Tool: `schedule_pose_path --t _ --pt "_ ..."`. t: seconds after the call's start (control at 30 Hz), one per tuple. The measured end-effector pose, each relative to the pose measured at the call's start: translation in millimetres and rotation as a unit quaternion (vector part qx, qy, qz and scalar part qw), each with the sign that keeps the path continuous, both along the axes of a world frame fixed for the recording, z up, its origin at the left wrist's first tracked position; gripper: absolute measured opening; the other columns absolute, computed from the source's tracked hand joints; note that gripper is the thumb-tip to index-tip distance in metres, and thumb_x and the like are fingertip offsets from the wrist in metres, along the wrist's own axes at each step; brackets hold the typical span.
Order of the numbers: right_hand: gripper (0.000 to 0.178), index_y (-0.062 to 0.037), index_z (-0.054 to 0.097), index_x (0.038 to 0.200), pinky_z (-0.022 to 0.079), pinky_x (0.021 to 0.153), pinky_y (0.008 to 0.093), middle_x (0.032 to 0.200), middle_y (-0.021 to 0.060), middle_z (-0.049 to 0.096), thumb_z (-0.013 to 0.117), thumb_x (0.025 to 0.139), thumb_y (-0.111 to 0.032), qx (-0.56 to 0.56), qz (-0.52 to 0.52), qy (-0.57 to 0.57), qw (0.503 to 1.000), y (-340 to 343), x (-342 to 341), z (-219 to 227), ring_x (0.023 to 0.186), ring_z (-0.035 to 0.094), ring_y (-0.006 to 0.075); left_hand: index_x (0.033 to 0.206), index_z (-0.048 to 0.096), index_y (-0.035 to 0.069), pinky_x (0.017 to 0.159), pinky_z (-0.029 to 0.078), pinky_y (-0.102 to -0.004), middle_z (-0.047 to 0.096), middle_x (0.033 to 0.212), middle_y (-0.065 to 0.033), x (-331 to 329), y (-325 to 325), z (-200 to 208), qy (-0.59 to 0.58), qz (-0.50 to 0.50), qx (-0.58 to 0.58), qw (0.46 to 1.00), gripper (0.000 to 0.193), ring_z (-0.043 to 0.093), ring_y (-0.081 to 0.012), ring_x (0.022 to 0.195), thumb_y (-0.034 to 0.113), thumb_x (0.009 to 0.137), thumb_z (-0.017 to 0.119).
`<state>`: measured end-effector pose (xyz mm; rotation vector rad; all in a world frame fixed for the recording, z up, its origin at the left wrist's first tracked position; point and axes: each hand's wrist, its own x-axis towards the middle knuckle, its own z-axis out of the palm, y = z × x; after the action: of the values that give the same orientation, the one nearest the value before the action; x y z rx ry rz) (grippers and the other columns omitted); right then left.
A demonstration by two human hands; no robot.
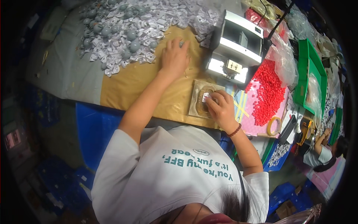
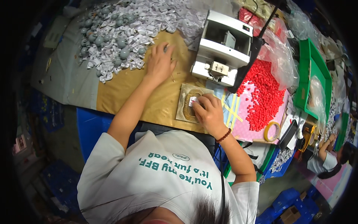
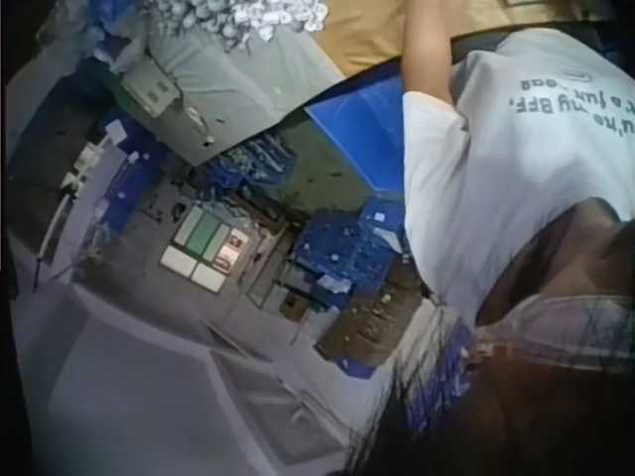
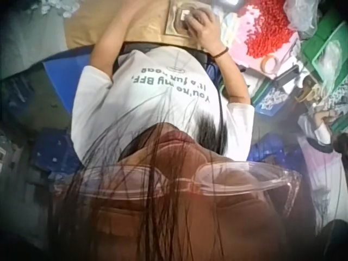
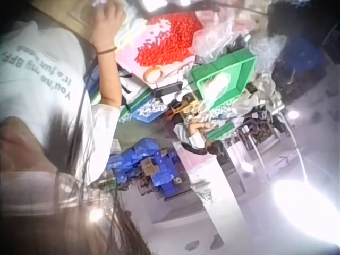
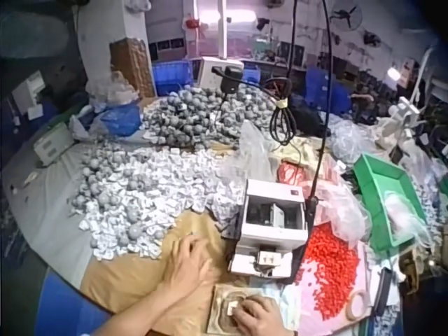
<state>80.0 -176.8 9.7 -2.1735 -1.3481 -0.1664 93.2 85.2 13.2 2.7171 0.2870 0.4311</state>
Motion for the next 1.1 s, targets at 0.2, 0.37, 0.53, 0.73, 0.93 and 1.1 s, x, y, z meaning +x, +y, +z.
schedule_pose_path --t 0.2,0.37,0.53,0.73,0.93,1.1 --pt "0.036 -0.0040 0.067 0.109 0.047 0.084 0.0419 0.107 0.0133 0.062 0.076 0.074 -0.003 0.076 -0.017 0.124 0.989 -4.0 5.6 11.9 0.099 0.059 0.0319 0.111 0.061 0.004 0.093 0.047 -0.0421 0.056 0.116 -0.0169 -6.3 29.2 0.7 -0.045 -0.031 -0.101 0.993 0.031 0.053 -0.0375 0.110 0.003 0.081 0.067" --pt "0.044 -0.0003 0.064 0.117 0.047 0.093 0.0440 0.120 0.0182 0.060 0.076 0.076 -0.005 0.170 -0.003 0.134 0.976 19.3 25.9 52.8 0.110 0.058 0.0361 0.111 0.059 0.002 0.096 0.049 -0.0365 0.056 0.118 -0.0127 -60.8 3.5 102.2 -0.106 -0.115 -0.450 0.879 0.028 0.057 -0.0234 0.113 -0.002 0.084 0.056" --pt "0.052 0.0009 0.057 0.128 0.048 0.096 0.0417 0.126 0.0203 0.059 0.075 0.080 -0.009 0.177 0.073 0.151 0.970 55.9 40.1 88.3 0.115 0.059 0.0357 0.119 0.051 0.000 0.091 0.055 -0.0398 0.050 0.124 -0.0220 -84.1 -4.9 118.4 -0.083 -0.275 -0.657 0.697 0.032 0.056 -0.0329 0.118 0.008 0.088 0.055" --pt "0.034 0.0006 0.059 0.125 0.055 0.076 0.0260 0.104 0.0073 0.070 0.066 0.093 -0.003 0.164 0.023 0.629 0.760 8.5 31.7 51.7 0.090 0.066 0.0137 0.113 0.054 0.001 0.089 0.053 -0.0378 0.053 0.122 -0.0181 -90.4 -18.6 71.1 -0.036 -0.199 -0.652 0.731 0.027 0.055 -0.0285 0.118 0.002 0.087 0.057" --pt "0.019 -0.0020 0.071 0.102 0.053 0.070 0.0338 0.093 0.0069 0.067 0.070 0.083 0.000 0.042 -0.032 0.384 0.922 -15.4 12.9 27.4 0.083 0.067 0.0191 0.091 0.063 0.003 0.080 0.053 -0.0332 0.063 0.098 -0.0109 -104.4 -50.6 35.2 -0.021 -0.241 -0.290 0.926 0.016 0.065 -0.0247 0.089 -0.005 0.078 0.067" --pt "0.028 -0.0064 0.070 0.101 0.045 0.069 0.0367 0.093 0.0053 0.065 0.067 0.073 -0.005 -0.001 0.014 0.055 0.998 -6.0 4.5 14.3 0.079 0.059 0.0238 0.087 0.065 0.005 0.071 0.054 -0.0369 0.060 0.091 -0.0083 -120.5 -63.6 16.0 -0.016 -0.283 -0.242 0.928 0.016 0.063 -0.0276 0.084 -0.001 0.073 0.070"
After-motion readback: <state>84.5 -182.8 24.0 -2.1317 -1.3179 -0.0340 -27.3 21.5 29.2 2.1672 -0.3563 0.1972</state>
